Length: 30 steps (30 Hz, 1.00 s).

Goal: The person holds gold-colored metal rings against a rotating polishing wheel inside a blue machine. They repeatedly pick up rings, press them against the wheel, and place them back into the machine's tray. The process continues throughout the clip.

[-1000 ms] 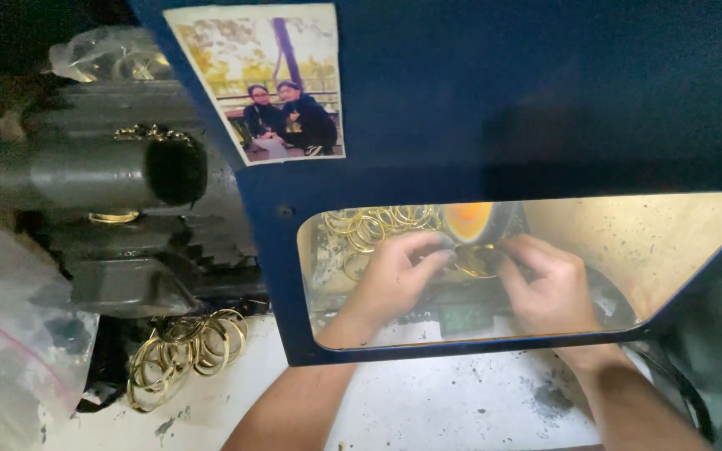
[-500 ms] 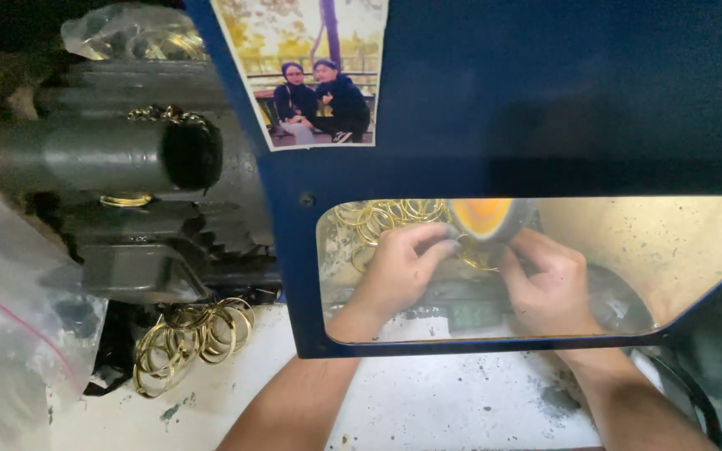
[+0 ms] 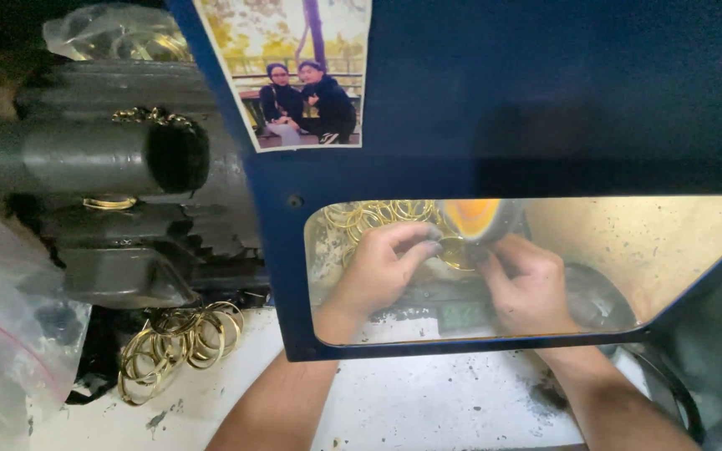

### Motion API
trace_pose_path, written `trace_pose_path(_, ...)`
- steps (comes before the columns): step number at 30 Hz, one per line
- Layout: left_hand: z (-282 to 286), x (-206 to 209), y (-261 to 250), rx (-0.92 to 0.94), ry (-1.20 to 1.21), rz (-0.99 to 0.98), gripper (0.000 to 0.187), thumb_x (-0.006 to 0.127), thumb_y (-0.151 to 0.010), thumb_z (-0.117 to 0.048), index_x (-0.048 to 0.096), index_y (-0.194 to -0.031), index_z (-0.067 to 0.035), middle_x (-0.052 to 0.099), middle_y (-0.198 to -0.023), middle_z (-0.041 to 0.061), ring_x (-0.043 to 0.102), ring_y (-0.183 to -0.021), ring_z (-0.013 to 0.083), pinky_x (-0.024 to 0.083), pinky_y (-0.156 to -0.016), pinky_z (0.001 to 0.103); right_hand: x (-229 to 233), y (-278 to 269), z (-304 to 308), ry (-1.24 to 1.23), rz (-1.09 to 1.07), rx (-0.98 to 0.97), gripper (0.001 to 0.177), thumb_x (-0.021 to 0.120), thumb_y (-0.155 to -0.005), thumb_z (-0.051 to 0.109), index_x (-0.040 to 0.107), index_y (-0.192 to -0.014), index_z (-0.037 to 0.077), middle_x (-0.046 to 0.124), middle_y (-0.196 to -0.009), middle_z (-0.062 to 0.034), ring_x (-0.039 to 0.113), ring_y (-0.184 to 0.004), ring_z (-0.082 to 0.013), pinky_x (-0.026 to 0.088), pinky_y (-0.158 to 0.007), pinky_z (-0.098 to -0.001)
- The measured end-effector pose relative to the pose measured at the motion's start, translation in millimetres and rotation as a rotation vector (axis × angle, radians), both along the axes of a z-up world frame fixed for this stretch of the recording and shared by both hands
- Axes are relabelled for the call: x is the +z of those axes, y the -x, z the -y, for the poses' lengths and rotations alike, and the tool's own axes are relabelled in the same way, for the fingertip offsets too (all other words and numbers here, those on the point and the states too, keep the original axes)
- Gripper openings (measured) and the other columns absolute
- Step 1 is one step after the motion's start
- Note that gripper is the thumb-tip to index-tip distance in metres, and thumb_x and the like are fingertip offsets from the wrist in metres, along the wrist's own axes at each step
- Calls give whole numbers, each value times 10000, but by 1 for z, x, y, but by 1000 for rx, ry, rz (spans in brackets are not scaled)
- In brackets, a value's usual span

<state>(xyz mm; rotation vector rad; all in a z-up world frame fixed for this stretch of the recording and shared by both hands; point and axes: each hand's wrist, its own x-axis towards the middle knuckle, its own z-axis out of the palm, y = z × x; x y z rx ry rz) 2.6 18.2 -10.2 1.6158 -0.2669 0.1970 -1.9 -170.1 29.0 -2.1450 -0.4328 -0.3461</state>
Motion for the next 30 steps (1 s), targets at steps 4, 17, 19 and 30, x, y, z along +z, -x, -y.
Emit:
trace_pose_path(4, 7, 8, 0, -70, -2, -24, 201, 723, -921, -89, 753, -1087, 22, 770, -958, 213, 756, -945, 341, 599, -853, 421, -4, 4, 14, -49, -9, -17, 102, 728, -902, 63, 784, -956, -3, 747, -814, -213, 754, -955, -340, 581, -808, -466)
trace_pose_path(17, -12, 19, 4, -88, 30, 47, 162, 705, -912, -11, 765, -1062, -31, 777, -978, 173, 756, -978, 321, 598, -886, 423, -11, 9, 10, -98, 35, 99, 89, 757, -856, 86, 805, -928, 69, 774, -827, -152, 742, -842, -256, 594, -769, -439)
trace_pose_path(19, -14, 23, 5, -123, 34, 58, 168, 716, -902, -7, 768, -1057, -47, 775, -983, 173, 753, -982, 331, 598, -894, 428, -9, 12, 13, -77, 66, 135, 94, 801, -812, 98, 811, -905, 94, 774, -811, -144, 775, -809, -346, 600, -762, -434)
trace_pose_path(30, 15, 4, 7, -205, -56, 0, 309, 837, -822, -187, 719, -1058, -27, 750, -980, 159, 729, -1027, 332, 599, -881, 421, -21, -2, 16, 130, 197, 170, 169, 845, -758, 105, 795, -917, 79, 734, -819, -153, 755, -773, -362, 621, -665, -425)
